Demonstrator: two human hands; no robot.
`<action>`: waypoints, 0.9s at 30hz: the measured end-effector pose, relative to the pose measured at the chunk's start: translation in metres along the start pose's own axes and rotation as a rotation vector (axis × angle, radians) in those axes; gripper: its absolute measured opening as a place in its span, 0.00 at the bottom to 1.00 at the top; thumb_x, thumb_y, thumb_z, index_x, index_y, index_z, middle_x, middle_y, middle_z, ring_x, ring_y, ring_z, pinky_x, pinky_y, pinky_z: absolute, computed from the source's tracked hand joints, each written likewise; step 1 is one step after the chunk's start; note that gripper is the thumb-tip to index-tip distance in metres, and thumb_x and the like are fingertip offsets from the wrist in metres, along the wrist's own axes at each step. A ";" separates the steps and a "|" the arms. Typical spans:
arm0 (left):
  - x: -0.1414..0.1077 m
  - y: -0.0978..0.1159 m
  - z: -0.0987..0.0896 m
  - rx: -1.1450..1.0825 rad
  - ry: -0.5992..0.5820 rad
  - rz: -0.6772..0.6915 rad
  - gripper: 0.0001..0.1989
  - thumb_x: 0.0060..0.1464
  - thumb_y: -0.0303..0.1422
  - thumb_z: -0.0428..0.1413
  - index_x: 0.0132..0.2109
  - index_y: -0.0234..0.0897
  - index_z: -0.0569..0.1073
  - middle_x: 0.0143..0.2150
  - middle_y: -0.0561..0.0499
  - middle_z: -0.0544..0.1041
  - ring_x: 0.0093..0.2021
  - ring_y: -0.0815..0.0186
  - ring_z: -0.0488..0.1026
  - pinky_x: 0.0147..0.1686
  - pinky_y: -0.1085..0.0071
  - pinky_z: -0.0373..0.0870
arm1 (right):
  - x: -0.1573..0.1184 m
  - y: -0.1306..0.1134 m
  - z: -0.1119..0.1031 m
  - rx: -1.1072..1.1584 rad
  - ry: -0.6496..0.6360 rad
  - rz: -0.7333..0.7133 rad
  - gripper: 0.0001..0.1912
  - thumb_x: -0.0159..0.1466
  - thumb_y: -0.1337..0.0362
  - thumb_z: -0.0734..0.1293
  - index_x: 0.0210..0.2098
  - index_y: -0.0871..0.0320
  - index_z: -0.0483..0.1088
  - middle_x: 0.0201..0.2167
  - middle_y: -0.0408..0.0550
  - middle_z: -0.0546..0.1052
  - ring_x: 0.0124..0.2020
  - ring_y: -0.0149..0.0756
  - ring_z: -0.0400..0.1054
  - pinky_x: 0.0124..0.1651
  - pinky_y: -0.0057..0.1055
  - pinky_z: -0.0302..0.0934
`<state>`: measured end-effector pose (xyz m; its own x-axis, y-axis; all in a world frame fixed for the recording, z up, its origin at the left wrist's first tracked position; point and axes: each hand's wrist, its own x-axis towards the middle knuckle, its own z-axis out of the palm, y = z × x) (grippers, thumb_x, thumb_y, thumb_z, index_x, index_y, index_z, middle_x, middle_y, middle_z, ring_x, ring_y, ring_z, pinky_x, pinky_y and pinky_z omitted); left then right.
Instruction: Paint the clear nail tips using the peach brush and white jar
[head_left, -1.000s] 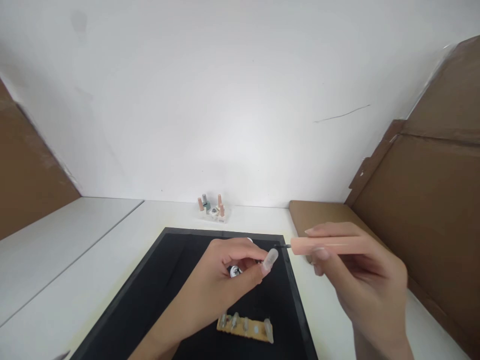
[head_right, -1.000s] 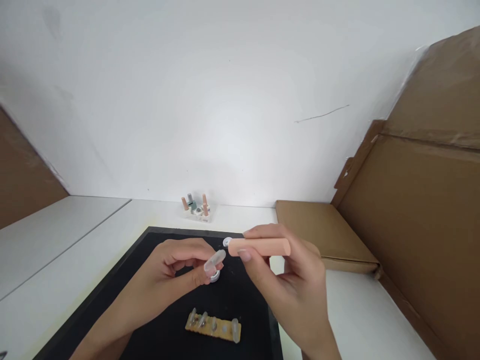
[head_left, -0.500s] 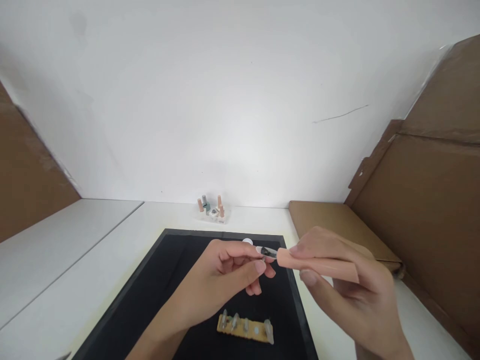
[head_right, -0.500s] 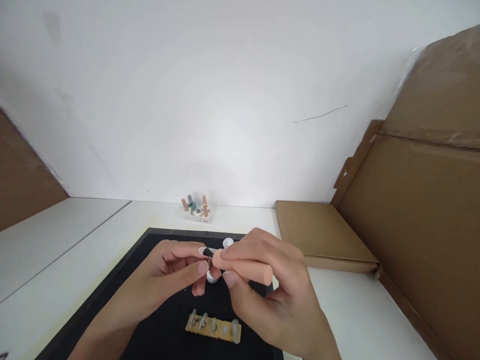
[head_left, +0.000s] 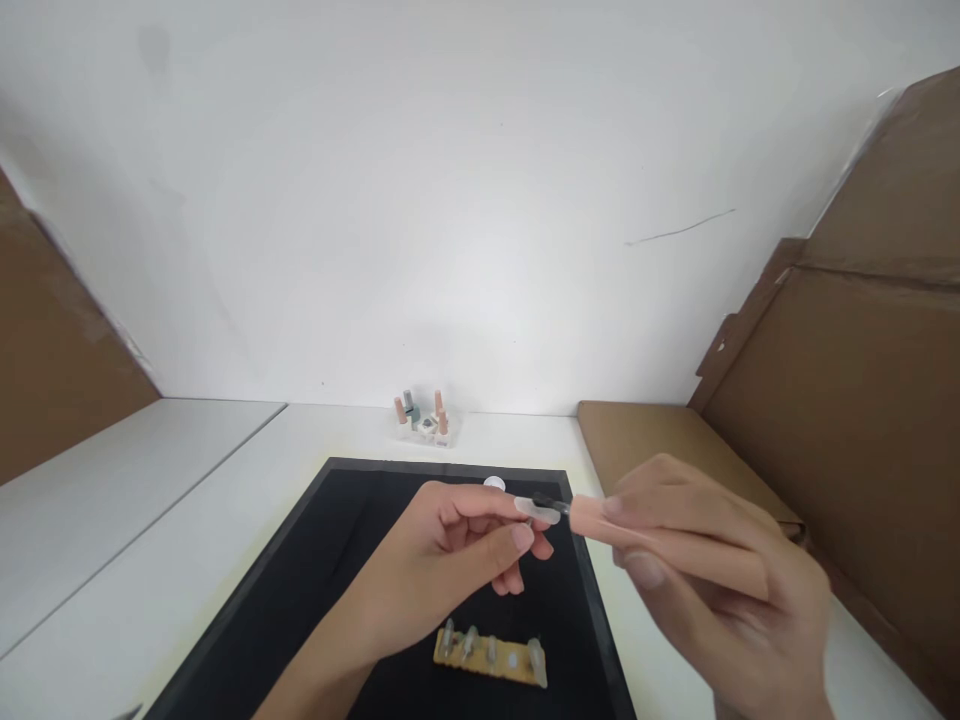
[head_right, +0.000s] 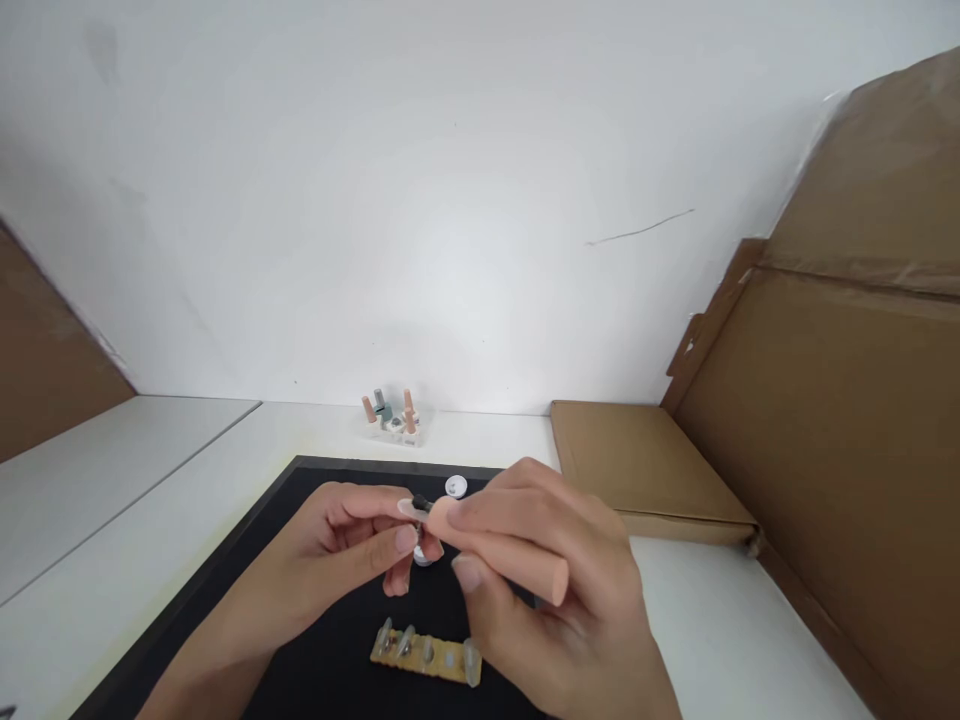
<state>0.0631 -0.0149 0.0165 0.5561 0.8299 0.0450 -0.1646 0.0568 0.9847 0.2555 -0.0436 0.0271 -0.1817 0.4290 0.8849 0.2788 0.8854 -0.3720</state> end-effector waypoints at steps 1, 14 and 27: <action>0.000 0.001 0.000 0.014 -0.008 0.007 0.07 0.53 0.35 0.62 0.34 0.36 0.83 0.28 0.52 0.79 0.23 0.75 0.68 0.27 0.79 0.69 | 0.001 0.000 0.001 0.007 -0.019 0.004 0.14 0.59 0.78 0.66 0.42 0.58 0.72 0.31 0.41 0.78 0.30 0.28 0.68 0.30 0.27 0.64; 0.001 0.001 -0.001 0.048 0.014 0.033 0.08 0.54 0.35 0.62 0.35 0.34 0.81 0.31 0.50 0.79 0.24 0.74 0.68 0.27 0.76 0.71 | -0.002 -0.001 -0.002 -0.084 0.003 0.059 0.12 0.57 0.79 0.63 0.33 0.56 0.71 0.24 0.42 0.75 0.22 0.30 0.63 0.24 0.31 0.58; 0.003 0.004 0.001 0.089 -0.004 0.051 0.08 0.56 0.34 0.60 0.36 0.35 0.82 0.31 0.52 0.77 0.25 0.74 0.68 0.28 0.77 0.69 | 0.002 -0.003 -0.001 -0.032 -0.079 0.039 0.14 0.58 0.78 0.64 0.39 0.56 0.72 0.26 0.44 0.75 0.23 0.31 0.67 0.24 0.31 0.62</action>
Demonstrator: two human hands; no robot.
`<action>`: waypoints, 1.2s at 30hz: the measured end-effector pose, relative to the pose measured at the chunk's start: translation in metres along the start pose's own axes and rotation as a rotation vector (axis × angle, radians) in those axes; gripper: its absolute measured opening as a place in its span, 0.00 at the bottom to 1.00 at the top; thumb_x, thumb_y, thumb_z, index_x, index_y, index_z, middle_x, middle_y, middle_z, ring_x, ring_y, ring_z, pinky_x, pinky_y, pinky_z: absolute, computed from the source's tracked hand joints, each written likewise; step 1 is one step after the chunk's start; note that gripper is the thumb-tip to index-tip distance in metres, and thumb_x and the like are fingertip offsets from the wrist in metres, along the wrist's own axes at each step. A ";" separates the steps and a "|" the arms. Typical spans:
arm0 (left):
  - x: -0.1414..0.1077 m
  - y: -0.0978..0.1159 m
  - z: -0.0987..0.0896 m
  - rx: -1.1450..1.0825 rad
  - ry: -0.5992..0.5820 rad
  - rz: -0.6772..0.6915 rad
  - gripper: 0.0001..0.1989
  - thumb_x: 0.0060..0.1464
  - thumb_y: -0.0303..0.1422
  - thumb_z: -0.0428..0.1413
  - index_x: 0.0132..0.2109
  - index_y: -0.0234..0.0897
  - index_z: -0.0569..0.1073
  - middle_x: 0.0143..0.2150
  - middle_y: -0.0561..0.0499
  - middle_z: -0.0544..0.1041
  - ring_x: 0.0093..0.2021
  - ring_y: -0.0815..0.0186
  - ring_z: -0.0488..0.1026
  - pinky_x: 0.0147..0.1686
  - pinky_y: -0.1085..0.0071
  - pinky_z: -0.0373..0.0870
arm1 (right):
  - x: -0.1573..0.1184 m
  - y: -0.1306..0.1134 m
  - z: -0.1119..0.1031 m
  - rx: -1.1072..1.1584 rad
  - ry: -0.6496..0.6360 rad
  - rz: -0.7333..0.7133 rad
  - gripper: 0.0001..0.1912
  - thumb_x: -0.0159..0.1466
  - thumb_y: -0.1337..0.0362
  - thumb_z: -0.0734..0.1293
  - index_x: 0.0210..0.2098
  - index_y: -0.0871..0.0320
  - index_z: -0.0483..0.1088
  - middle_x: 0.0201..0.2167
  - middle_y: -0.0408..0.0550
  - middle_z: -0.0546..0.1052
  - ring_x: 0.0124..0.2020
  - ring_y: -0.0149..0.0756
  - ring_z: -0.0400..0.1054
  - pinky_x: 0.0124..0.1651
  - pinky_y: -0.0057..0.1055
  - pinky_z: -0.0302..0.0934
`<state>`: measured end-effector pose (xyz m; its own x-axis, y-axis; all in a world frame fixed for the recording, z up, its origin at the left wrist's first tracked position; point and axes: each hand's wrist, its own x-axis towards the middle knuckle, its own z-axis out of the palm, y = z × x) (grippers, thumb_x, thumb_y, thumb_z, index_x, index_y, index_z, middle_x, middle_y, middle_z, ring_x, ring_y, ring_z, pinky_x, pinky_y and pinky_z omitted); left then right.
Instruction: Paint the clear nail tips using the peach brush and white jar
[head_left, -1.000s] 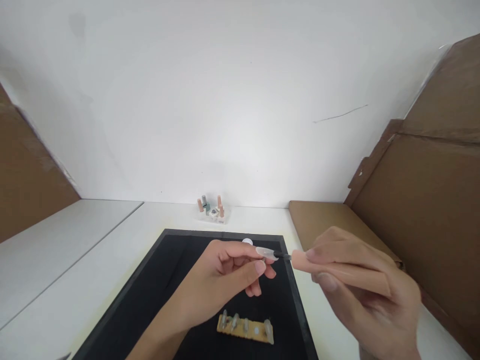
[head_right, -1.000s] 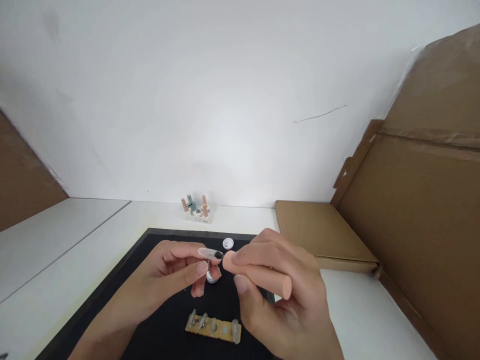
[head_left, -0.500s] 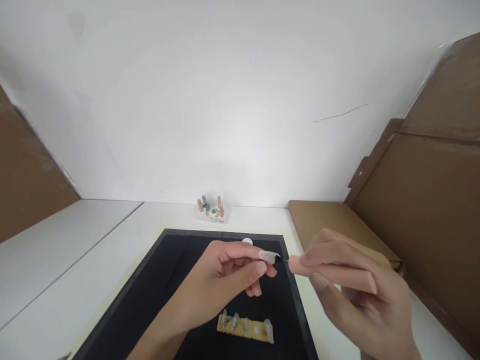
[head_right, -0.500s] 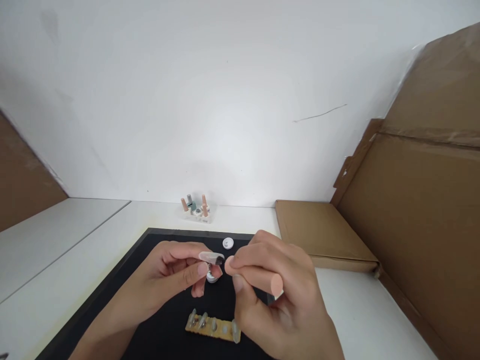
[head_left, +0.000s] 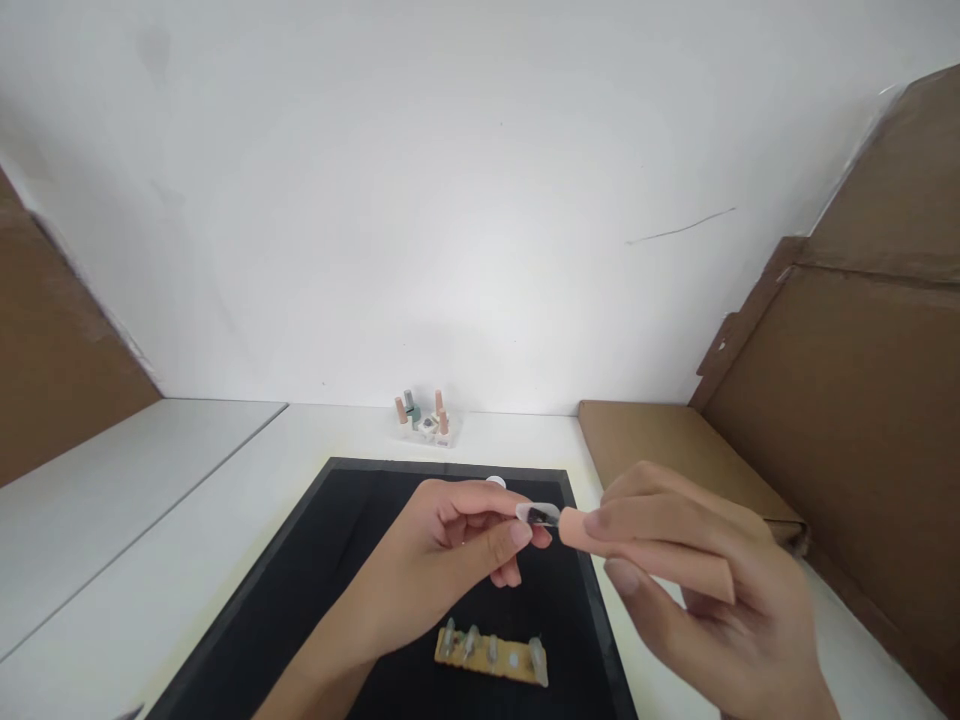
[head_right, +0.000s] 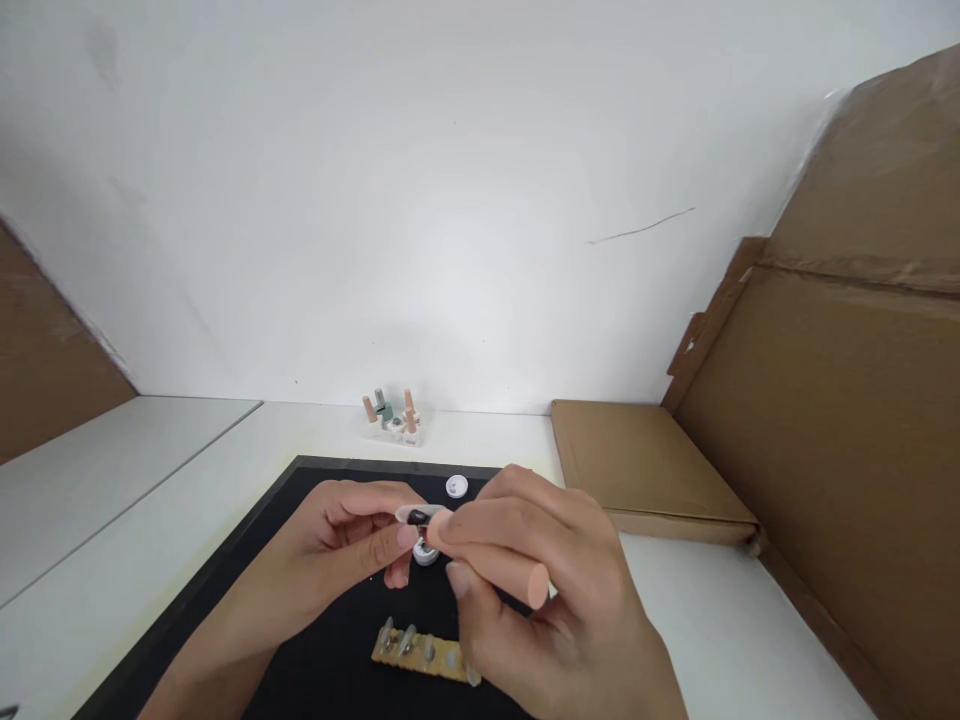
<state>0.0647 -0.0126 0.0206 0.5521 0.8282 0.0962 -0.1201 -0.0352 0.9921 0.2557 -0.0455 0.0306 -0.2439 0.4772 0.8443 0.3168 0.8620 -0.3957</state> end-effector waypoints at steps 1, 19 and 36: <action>-0.001 0.000 0.000 -0.003 0.008 -0.004 0.08 0.56 0.34 0.60 0.36 0.35 0.82 0.31 0.51 0.78 0.25 0.74 0.68 0.28 0.76 0.70 | 0.000 0.000 -0.001 -0.022 0.006 -0.005 0.13 0.57 0.78 0.64 0.38 0.56 0.72 0.26 0.44 0.75 0.23 0.31 0.66 0.23 0.31 0.61; -0.003 0.002 0.000 -0.041 0.035 -0.023 0.07 0.53 0.34 0.62 0.34 0.34 0.81 0.30 0.51 0.79 0.24 0.74 0.68 0.27 0.77 0.70 | 0.000 0.001 -0.003 -0.009 0.017 -0.008 0.16 0.57 0.78 0.65 0.40 0.53 0.72 0.27 0.44 0.78 0.23 0.33 0.67 0.24 0.32 0.63; -0.004 0.003 -0.001 -0.013 0.054 0.001 0.09 0.52 0.36 0.63 0.35 0.34 0.81 0.31 0.50 0.80 0.24 0.73 0.68 0.28 0.75 0.70 | -0.001 0.005 -0.002 0.005 0.019 -0.026 0.13 0.59 0.77 0.65 0.40 0.55 0.72 0.26 0.44 0.76 0.23 0.32 0.67 0.24 0.31 0.61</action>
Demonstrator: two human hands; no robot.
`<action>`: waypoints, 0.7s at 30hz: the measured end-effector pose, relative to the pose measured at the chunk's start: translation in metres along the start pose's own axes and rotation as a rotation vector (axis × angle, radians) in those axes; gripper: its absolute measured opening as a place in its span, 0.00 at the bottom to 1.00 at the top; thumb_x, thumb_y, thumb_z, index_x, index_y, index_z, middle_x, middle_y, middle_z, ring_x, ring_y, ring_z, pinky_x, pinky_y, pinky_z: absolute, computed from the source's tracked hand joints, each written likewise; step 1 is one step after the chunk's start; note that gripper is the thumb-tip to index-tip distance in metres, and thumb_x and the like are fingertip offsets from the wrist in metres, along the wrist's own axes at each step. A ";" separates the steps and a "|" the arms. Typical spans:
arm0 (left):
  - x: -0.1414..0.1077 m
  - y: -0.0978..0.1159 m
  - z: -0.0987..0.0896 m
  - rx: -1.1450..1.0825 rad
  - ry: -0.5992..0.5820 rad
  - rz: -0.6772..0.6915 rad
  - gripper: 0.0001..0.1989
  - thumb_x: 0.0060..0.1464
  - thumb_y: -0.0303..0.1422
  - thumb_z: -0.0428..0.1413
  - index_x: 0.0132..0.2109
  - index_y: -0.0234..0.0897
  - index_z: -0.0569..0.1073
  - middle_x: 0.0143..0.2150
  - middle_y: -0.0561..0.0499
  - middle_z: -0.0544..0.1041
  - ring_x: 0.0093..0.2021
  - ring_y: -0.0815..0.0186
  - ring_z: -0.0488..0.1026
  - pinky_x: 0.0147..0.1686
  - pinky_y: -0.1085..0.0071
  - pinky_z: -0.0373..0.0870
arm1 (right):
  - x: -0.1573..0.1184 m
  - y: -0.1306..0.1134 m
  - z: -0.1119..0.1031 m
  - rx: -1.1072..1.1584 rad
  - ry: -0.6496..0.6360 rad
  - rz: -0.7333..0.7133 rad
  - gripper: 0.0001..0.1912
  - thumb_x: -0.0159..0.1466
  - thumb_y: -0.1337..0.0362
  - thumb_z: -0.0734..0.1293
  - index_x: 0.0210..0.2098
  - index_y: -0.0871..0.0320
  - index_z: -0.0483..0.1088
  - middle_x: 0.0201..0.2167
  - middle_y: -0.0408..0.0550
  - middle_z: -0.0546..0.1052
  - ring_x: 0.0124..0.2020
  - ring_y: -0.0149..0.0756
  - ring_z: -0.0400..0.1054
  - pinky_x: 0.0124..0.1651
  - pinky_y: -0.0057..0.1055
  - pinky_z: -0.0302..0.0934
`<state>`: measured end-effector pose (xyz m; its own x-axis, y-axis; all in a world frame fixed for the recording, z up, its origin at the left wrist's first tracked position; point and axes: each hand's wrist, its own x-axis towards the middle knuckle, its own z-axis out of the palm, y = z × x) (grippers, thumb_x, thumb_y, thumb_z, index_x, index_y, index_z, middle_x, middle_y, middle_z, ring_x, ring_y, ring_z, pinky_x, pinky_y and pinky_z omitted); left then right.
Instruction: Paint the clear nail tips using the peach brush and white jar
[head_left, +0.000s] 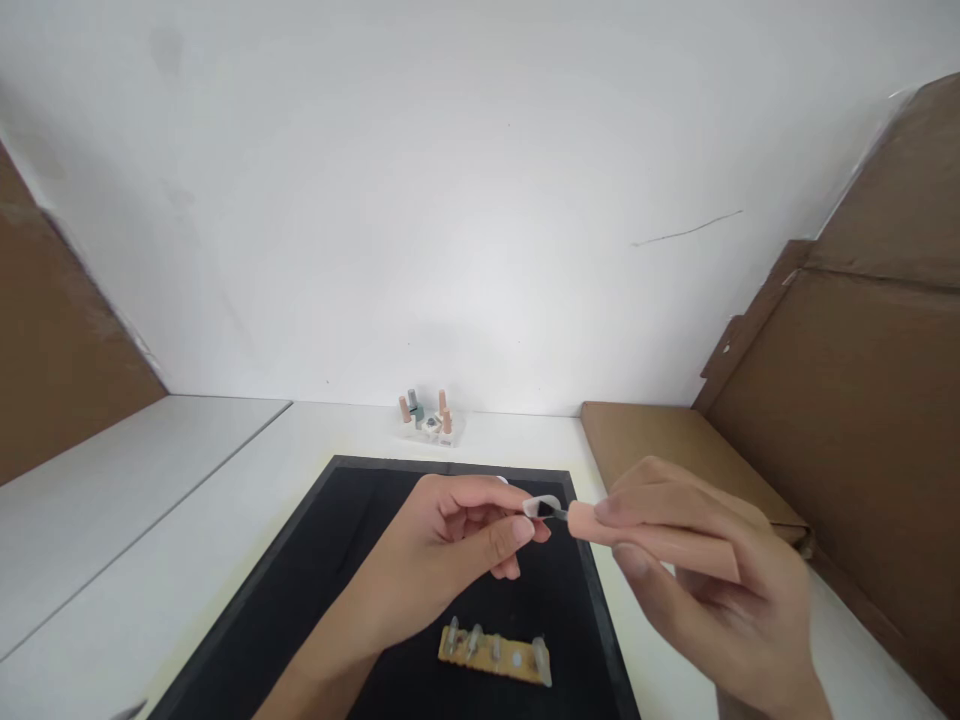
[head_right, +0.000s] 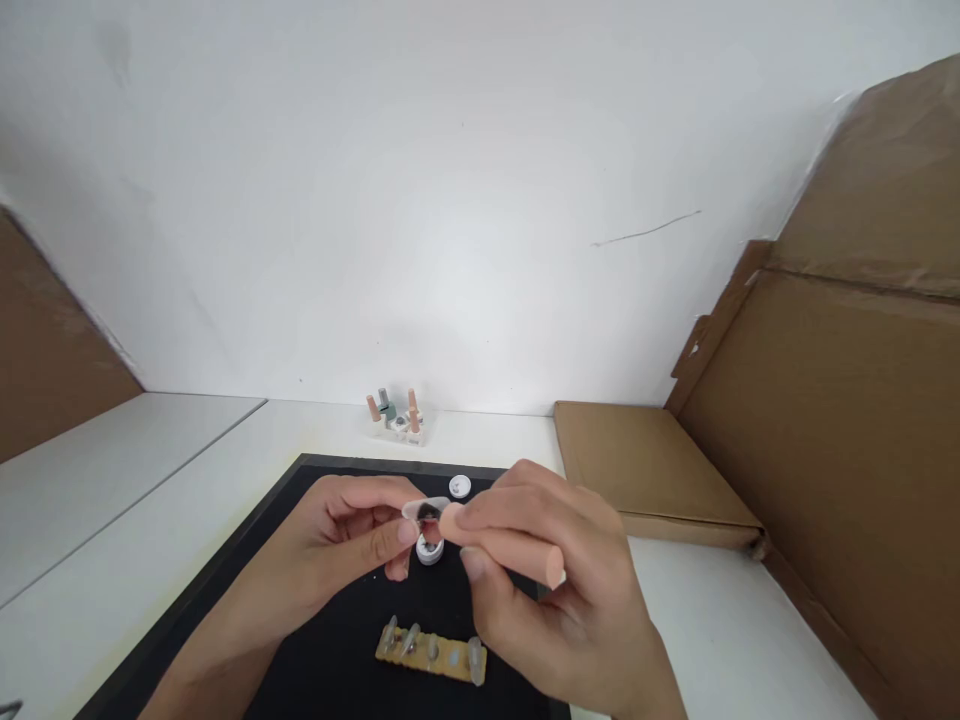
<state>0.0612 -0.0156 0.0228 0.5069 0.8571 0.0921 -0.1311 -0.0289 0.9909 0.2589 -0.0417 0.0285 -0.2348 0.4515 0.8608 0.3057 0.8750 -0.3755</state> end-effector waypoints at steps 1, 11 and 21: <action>0.000 0.000 0.000 0.004 0.007 0.003 0.09 0.52 0.36 0.63 0.35 0.34 0.82 0.31 0.50 0.80 0.24 0.73 0.68 0.28 0.75 0.70 | 0.000 0.001 -0.001 -0.020 0.006 0.012 0.12 0.58 0.77 0.65 0.38 0.55 0.72 0.24 0.43 0.75 0.22 0.31 0.65 0.22 0.29 0.59; 0.001 0.003 -0.009 0.043 0.032 0.028 0.07 0.57 0.35 0.60 0.36 0.38 0.82 0.33 0.51 0.80 0.25 0.74 0.68 0.27 0.78 0.67 | 0.006 0.035 -0.002 0.009 -0.338 0.521 0.11 0.64 0.67 0.63 0.25 0.57 0.71 0.30 0.43 0.77 0.27 0.29 0.67 0.24 0.25 0.56; 0.003 0.002 -0.012 0.032 0.015 0.028 0.08 0.57 0.35 0.60 0.39 0.38 0.83 0.28 0.51 0.77 0.27 0.72 0.69 0.27 0.78 0.65 | -0.014 0.093 0.047 0.075 -0.921 0.683 0.05 0.64 0.66 0.67 0.36 0.61 0.73 0.32 0.43 0.77 0.31 0.31 0.72 0.35 0.30 0.67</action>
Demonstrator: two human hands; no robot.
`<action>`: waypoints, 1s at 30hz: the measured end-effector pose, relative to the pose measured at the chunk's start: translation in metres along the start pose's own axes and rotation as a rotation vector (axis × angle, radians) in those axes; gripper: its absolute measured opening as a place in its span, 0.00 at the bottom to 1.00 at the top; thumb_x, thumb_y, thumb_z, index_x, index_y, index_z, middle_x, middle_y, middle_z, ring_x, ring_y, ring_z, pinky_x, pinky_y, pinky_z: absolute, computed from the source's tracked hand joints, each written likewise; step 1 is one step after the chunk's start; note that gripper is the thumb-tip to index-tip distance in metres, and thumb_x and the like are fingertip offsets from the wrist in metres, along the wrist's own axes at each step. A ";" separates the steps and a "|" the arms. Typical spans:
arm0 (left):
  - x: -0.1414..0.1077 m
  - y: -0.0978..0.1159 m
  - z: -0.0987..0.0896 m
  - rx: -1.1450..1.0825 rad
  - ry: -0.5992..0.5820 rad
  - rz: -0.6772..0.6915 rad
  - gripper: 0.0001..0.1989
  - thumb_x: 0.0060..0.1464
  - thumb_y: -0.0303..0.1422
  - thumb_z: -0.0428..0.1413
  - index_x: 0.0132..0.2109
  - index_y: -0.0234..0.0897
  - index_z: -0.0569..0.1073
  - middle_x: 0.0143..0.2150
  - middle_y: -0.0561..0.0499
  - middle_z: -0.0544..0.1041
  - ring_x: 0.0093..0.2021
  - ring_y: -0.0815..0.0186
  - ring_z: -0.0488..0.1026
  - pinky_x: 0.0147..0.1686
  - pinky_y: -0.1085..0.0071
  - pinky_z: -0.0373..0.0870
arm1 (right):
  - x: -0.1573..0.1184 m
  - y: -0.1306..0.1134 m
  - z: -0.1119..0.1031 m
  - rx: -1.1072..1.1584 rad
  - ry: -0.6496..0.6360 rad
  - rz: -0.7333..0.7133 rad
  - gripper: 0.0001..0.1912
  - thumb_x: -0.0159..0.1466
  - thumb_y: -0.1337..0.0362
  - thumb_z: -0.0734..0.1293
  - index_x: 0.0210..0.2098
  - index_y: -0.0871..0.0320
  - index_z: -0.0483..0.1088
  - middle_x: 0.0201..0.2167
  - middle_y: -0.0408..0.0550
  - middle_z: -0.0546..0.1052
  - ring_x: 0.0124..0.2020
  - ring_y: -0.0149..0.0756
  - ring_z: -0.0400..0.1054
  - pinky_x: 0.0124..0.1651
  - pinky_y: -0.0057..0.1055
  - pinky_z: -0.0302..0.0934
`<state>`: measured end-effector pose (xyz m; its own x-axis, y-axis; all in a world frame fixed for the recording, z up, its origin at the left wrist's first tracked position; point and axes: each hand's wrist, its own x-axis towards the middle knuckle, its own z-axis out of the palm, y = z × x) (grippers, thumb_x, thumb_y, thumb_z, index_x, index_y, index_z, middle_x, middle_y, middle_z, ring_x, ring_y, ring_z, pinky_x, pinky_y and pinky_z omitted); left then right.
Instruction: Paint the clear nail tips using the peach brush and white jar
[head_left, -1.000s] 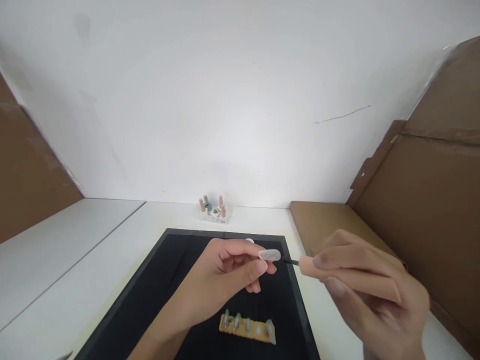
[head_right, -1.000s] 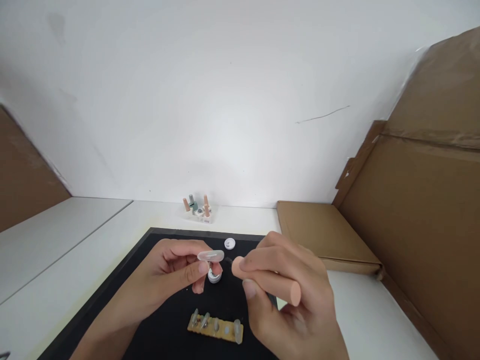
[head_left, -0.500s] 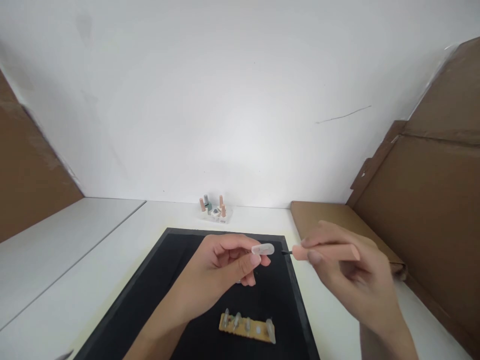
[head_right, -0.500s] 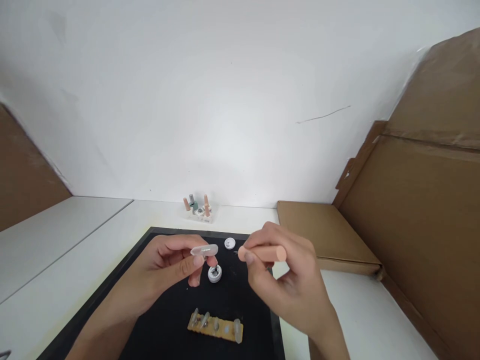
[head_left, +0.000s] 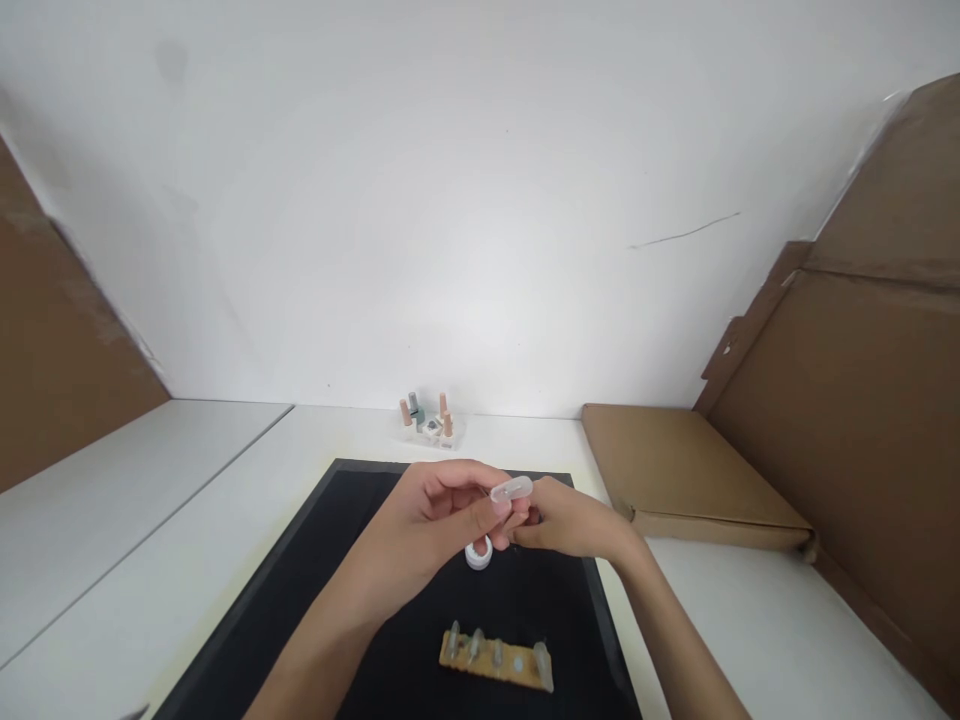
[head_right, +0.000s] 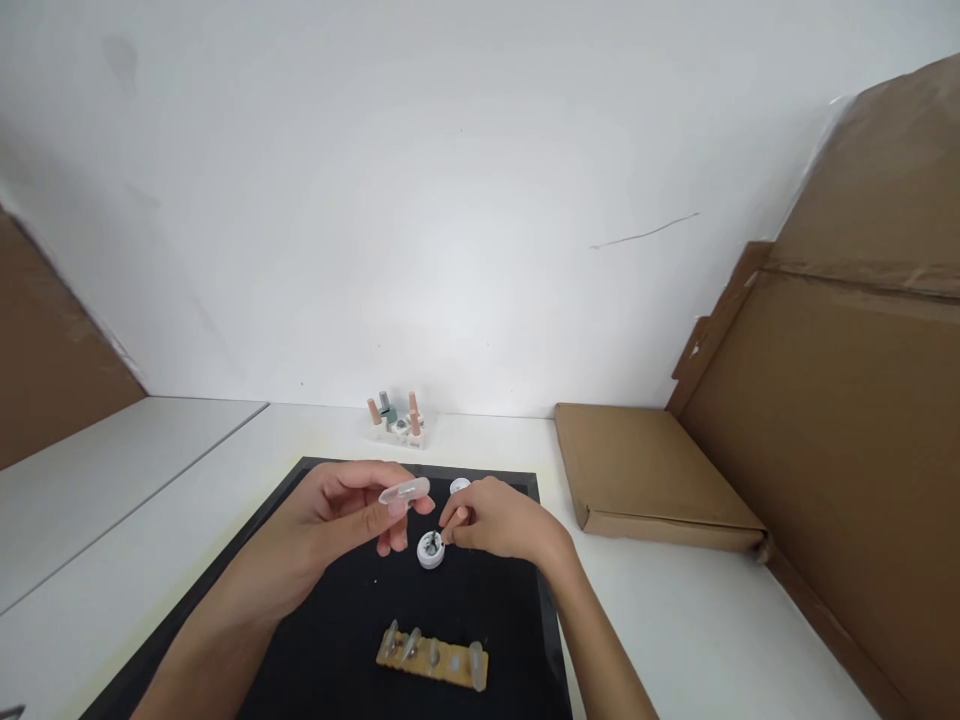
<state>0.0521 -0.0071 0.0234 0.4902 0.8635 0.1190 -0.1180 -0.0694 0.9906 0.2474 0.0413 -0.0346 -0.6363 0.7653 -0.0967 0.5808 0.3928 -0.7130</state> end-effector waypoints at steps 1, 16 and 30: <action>0.000 0.000 0.000 0.000 -0.002 0.001 0.08 0.57 0.35 0.60 0.39 0.38 0.83 0.27 0.52 0.77 0.27 0.72 0.69 0.27 0.78 0.65 | 0.003 0.002 0.002 -0.012 -0.017 0.008 0.08 0.65 0.63 0.67 0.40 0.62 0.72 0.36 0.45 0.77 0.34 0.33 0.72 0.37 0.33 0.68; 0.001 0.001 -0.002 -0.036 0.003 0.009 0.07 0.56 0.36 0.61 0.39 0.41 0.83 0.26 0.53 0.76 0.27 0.73 0.69 0.27 0.79 0.66 | 0.025 0.019 0.027 -0.084 -0.097 0.060 0.15 0.67 0.60 0.65 0.51 0.59 0.68 0.50 0.51 0.73 0.46 0.41 0.71 0.47 0.42 0.69; 0.002 -0.002 -0.004 -0.049 -0.004 0.013 0.08 0.56 0.35 0.61 0.41 0.41 0.83 0.29 0.52 0.77 0.27 0.72 0.70 0.27 0.78 0.66 | 0.029 0.020 0.027 -0.143 -0.118 0.153 0.16 0.67 0.60 0.65 0.52 0.59 0.68 0.51 0.51 0.73 0.46 0.40 0.71 0.47 0.43 0.69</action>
<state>0.0499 -0.0036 0.0216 0.4920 0.8605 0.1322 -0.1665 -0.0560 0.9845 0.2263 0.0577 -0.0705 -0.5850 0.7602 -0.2825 0.7360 0.3514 -0.5786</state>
